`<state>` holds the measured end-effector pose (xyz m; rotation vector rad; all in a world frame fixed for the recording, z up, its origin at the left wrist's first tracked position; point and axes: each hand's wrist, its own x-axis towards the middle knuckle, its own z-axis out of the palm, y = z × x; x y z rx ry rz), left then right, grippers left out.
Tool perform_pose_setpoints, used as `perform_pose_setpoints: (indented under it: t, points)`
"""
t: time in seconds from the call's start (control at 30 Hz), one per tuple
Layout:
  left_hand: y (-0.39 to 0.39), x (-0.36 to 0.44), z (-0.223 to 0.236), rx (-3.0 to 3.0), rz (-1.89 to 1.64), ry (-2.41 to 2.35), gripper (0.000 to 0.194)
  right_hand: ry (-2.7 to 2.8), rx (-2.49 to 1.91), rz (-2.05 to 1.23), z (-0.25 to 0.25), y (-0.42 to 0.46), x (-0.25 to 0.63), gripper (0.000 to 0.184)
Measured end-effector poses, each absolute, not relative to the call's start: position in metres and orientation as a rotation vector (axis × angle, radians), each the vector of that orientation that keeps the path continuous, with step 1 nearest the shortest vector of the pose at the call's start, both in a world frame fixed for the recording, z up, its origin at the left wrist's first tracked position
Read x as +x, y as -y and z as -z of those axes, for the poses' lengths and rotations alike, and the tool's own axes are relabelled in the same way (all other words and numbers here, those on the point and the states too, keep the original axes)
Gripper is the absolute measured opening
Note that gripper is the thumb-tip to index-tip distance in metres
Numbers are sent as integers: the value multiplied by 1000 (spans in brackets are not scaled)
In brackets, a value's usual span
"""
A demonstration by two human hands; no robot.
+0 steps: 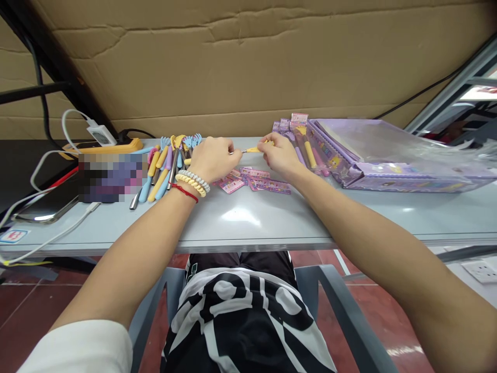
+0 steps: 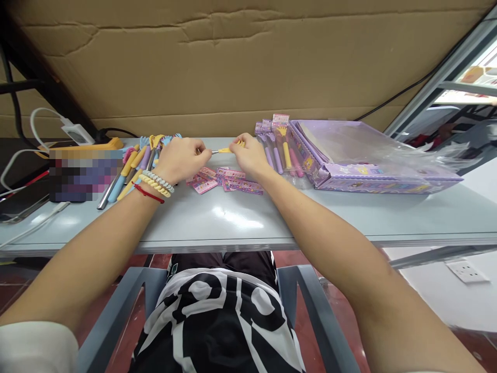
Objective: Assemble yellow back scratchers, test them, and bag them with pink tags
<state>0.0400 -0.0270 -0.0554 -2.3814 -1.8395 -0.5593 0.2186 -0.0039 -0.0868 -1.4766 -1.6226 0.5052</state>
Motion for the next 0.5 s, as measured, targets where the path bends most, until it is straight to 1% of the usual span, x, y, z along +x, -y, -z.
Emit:
perform_pose_setpoints:
  t: [0.2, 0.33, 0.5]
  points:
    - [25, 34, 56, -2473, 576, 1755, 33, 1538, -1548, -501, 83, 6, 220, 19]
    - [23, 32, 56, -2498, 521, 1738, 31, 1493, -1556, -426, 79, 6, 223, 18]
    - [23, 31, 56, -2503, 445, 1700, 38, 1545, -1590, -395, 78, 5, 227, 22]
